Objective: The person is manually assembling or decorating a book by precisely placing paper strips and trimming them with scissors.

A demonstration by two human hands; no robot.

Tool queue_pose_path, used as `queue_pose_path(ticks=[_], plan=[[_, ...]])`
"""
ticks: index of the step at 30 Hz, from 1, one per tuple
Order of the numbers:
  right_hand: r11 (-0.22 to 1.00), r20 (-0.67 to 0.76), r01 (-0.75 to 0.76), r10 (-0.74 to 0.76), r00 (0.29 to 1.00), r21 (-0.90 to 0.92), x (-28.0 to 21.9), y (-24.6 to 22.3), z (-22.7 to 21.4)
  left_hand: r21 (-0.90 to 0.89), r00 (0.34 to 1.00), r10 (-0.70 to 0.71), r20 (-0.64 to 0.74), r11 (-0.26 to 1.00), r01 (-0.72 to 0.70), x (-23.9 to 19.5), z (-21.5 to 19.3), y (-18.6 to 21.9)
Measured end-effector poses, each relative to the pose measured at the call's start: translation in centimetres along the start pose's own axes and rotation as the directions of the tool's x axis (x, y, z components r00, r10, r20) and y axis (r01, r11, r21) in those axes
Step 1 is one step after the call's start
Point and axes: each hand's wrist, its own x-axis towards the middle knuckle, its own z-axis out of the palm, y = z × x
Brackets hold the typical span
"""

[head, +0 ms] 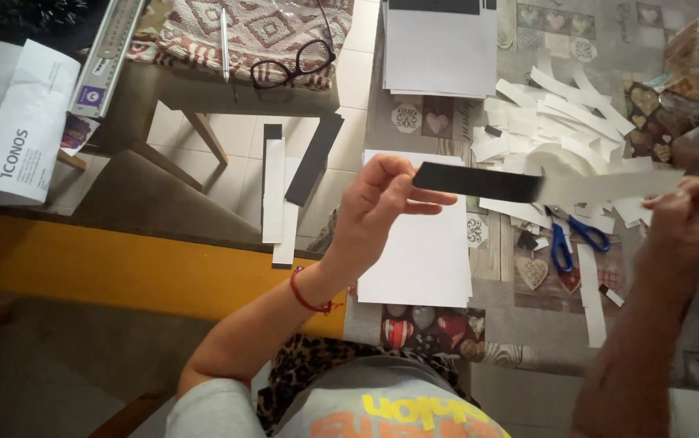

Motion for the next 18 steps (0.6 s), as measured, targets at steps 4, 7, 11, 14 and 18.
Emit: queue_pose_path(ticks=[4, 7, 11, 14, 18], plan=[[0.914, -0.008, 0.036, -0.043, 0.999, -0.405, 2.4, 7.4, -0.8, -0.005, 1.000, -0.015, -0.014, 1.000, 0.015, 0.2, -0.5, 0.8], [0.439, 0.119, 0.125, -0.042, 0.992, -0.890, 2.7, 7.7, -0.1, 0.024, 0.998, -0.040, -0.051, 0.999, 0.042, 0.2, -0.7, 1.5], [0.764, 0.171, 0.140, -0.039, 0.985, -0.630, 2.0, -2.6, 1.6, 0.092, 1.000, -0.014, 0.021, 0.996, 0.012, 0.1, -1.0, 2.1], [0.985, 0.316, -0.056, 0.105, 0.943, -0.161, 1.4, -8.5, 3.2, 0.117, 0.995, -0.033, 0.098, 0.993, 0.022, 0.3, -0.9, 2.2], [0.691, 0.837, -0.607, 0.004, 0.548, 0.394, 0.1, -10.7, 5.9, 0.435, 0.968, -0.049, 0.246, 0.898, -0.066, 0.3, 0.8, 4.3]])
